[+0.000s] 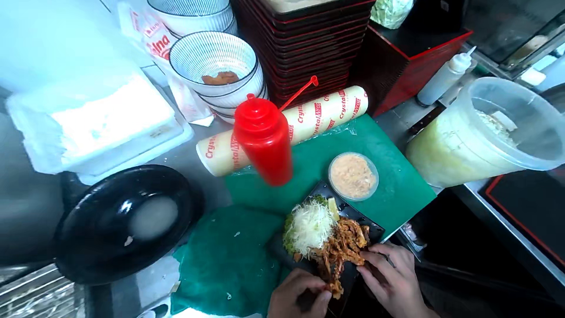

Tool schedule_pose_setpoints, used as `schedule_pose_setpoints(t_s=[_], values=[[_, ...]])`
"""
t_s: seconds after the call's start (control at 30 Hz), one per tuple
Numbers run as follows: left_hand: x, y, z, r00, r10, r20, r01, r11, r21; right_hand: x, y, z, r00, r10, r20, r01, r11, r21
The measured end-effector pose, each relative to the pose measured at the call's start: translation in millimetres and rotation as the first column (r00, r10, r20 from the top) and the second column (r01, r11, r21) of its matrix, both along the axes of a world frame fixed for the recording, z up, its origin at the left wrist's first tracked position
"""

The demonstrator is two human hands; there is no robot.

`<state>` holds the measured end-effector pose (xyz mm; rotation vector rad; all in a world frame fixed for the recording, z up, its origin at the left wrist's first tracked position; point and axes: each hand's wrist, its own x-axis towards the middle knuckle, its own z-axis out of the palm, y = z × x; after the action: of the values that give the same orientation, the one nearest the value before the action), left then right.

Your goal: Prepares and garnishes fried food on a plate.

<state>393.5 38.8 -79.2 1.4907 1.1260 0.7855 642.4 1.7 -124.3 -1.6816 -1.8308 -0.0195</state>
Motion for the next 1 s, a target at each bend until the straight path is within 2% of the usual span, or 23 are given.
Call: schedule_pose_setpoints(t_s=[0.1, 0.17, 0.23, 0.3, 0.4, 0.5, 0.6, 0.73, 0.87, 0.93, 1.0], values=[[3, 2, 2, 0.991, 0.094, 0.100, -0.074, 0.980, -0.185, -5, -4, 0, 1.000, -0.023, -0.016, 0.023, 1.000, -0.011], [13, -1, 11, 0.978, 0.173, 0.114, -0.126, 0.934, -0.333, -10, -6, 0, 0.999, -0.020, -0.033, 0.019, 1.000, -0.019], [24, -6, 13, 0.970, 0.216, 0.112, -0.160, 0.912, -0.378, -14, -5, -1, 0.999, -0.024, -0.039, 0.023, 1.000, -0.016], [33, -14, 8, 0.973, 0.220, 0.074, -0.187, 0.932, -0.311, -17, -5, 0, 0.999, -0.042, -0.018, 0.042, 0.999, -0.006], [38, -20, 3, 0.979, 0.172, -0.113, -0.181, 0.981, -0.077, -21, -6, 1, 0.998, -0.052, 0.026, 0.052, 0.999, 0.003], [41, -17, 6, 0.912, 0.148, -0.383, -0.089, 0.982, 0.167, -23, -8, 3, 0.997, -0.061, 0.046, 0.061, 0.998, -0.010], [37, -13, 5, 0.848, 0.135, -0.512, -0.013, 0.972, 0.235, -24, -6, 6, 0.996, -0.078, 0.052, 0.079, 0.997, -0.018], [27, -19, -4, 0.868, 0.129, -0.479, 0.048, 0.940, 0.339, -24, -6, 7, 0.998, -0.066, 0.018, 0.066, 0.998, 0.019], [37, -26, -24, 0.870, 0.219, -0.442, 0.080, 0.822, 0.565, -19, -14, 2, 0.999, 0.035, 0.034, -0.038, 0.995, 0.094], [47, -27, -32, 0.859, 0.307, -0.411, 0.024, 0.776, 0.631, -20, -15, 8, 0.997, 0.070, 0.013, -0.071, 0.997, 0.045], [50, -28, -23, 0.873, 0.320, -0.369, -0.070, 0.830, 0.553, -28, -2, 38, 0.984, 0.110, -0.137, -0.120, 0.991, -0.062]])
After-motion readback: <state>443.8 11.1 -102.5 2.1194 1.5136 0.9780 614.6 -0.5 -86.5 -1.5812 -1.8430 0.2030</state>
